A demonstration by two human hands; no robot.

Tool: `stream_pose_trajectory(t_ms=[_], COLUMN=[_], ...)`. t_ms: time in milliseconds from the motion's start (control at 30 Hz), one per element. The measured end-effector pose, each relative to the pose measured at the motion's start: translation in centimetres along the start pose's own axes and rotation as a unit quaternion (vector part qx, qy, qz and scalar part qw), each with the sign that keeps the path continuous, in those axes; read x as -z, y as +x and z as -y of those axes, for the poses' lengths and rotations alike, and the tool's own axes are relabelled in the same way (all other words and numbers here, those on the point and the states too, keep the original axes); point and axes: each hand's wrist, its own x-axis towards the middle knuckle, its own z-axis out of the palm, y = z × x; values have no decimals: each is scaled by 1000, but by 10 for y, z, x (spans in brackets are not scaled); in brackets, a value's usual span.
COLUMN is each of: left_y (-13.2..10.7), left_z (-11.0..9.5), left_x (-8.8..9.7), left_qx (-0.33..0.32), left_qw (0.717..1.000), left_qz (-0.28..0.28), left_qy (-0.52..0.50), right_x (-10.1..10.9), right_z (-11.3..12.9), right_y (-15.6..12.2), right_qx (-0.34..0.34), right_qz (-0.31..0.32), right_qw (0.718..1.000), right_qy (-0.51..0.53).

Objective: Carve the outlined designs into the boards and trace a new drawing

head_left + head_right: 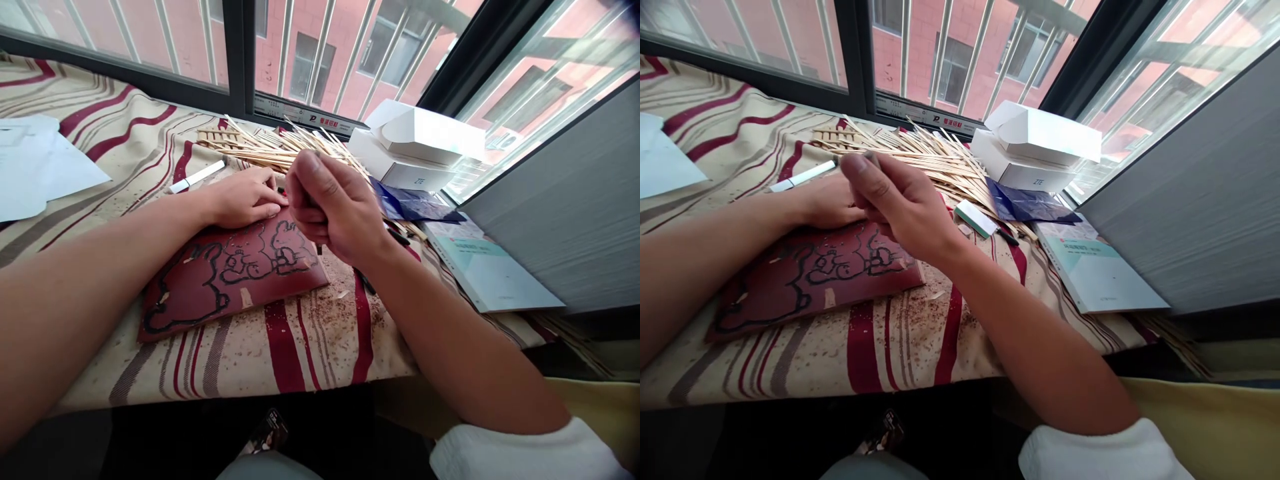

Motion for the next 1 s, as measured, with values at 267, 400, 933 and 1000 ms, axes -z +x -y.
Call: stream_pose_trajectory(t_ms=[267,400,933,1000], left_y=[0,0,4,5], left_z=[1,5,-23,-22], left_x=[-3,-7,-4,-6], left_qx=[-9,-13,69,120], left_qw=[1000,999,997,992], left_qz=[-10,-15,-35,-42], left_qy=[-28,-38,-12,-27], right_x=[-4,-5,-6,-3], right_z=[-22,-19,-29,-31], right_y=[2,2,7,12], right_qx=[-5,-12,5,22], right_qz=[-6,-5,106,186], right_qw=[1000,999,994,982], right_qy=[-11,-29,12,22])
